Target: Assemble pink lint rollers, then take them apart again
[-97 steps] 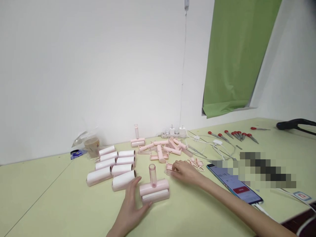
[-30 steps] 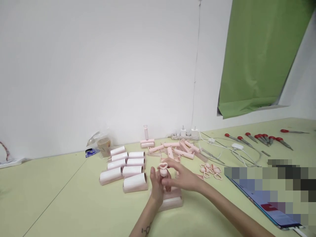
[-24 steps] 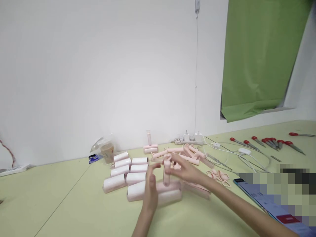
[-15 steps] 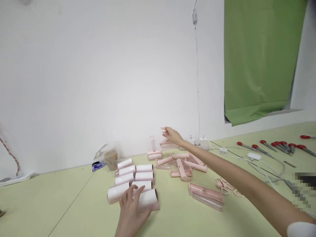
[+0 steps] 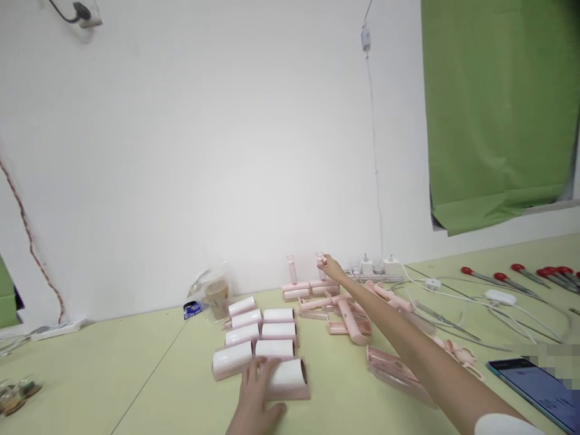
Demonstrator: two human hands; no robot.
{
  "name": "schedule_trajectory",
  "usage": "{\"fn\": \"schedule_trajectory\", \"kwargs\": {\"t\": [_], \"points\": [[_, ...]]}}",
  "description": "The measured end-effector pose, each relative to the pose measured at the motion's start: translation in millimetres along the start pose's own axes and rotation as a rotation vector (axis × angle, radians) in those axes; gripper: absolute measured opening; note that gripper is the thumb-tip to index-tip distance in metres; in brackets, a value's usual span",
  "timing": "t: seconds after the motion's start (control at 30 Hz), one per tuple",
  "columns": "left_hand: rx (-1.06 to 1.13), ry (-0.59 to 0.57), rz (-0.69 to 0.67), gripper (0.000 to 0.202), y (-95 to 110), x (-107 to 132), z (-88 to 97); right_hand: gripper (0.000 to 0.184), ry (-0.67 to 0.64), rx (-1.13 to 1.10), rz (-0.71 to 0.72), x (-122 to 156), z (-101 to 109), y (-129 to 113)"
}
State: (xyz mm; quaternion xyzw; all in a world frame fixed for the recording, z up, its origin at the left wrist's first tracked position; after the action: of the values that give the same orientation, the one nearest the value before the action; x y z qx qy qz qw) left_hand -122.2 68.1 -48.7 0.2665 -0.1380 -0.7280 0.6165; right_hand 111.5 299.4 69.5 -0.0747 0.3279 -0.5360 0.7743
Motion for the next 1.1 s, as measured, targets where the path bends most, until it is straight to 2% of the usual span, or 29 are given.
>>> {"fn": "schedule_trajectory", "kwargs": {"t": [0.13,0.23,0.37,0.4,0.43,0.5,0.53,0.6,0.7,0.83,0.97,1.03,1.1], "points": [[0.144,-0.07,0.079,0.065,-3,1,-0.6,0.029,0.035,-0.065,0.089,22,5,-16],[0.181,-0.107,0.04,0.055,6,1,5.2,0.025,-0.035,-0.126,0.244,67,2,-39],[0.252,-0.235,-0.042,0.044,34,7,2.4,0.017,-0.276,-0.2,0.497,162,-5,-73],[0.295,-0.262,-0.043,0.046,40,9,-1.4,0.021,-0.387,-0.259,0.532,184,-9,-79],[0.353,-0.285,-0.032,0.049,45,11,-6.6,0.031,-0.478,-0.303,0.507,203,-12,-80],[0.51,-0.304,-0.002,0.06,51,12,-19.7,0.051,-0.596,-0.396,0.364,227,-19,-74],[0.599,-0.292,0.014,0.065,53,11,-26.5,0.054,-0.613,-0.459,0.271,232,-22,-68],[0.777,-0.219,0.054,0.067,55,5,-38.2,0.049,-0.583,-0.681,0.069,235,-25,-52],[0.917,-0.066,0.118,0.057,65,-11,-46.1,0.043,-0.5,-1.057,-0.195,232,-31,-34],[0.841,-0.022,0.143,0.039,96,-42,-38.3,0.034,-0.564,-1.633,-0.471,238,-46,-33],[0.682,0.006,0.088,0.031,120,-71,-19.7,0.044,-0.702,-1.975,-0.696,247,-61,-34],[0.618,0.025,0.062,0.032,126,-80,-12.6,0.048,-0.675,-2.145,-0.813,248,-65,-30],[0.581,0.034,0.041,0.031,130,-83,-7.6,0.05,-0.615,-2.228,-0.852,246,-68,-27]]}}
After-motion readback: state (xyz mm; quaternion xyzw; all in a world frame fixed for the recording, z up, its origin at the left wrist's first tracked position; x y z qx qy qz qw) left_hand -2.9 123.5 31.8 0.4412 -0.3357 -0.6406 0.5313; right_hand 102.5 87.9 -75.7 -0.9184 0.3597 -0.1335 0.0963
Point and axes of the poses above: each hand's wrist, its own x-axis away from the middle knuckle, its own z-axis out of the back of the hand, y = z × x, the point moved 5 cm from there along -x, towards the middle knuckle, and after that the axes turned 7 degrees about -y, right-handed, at the moved point
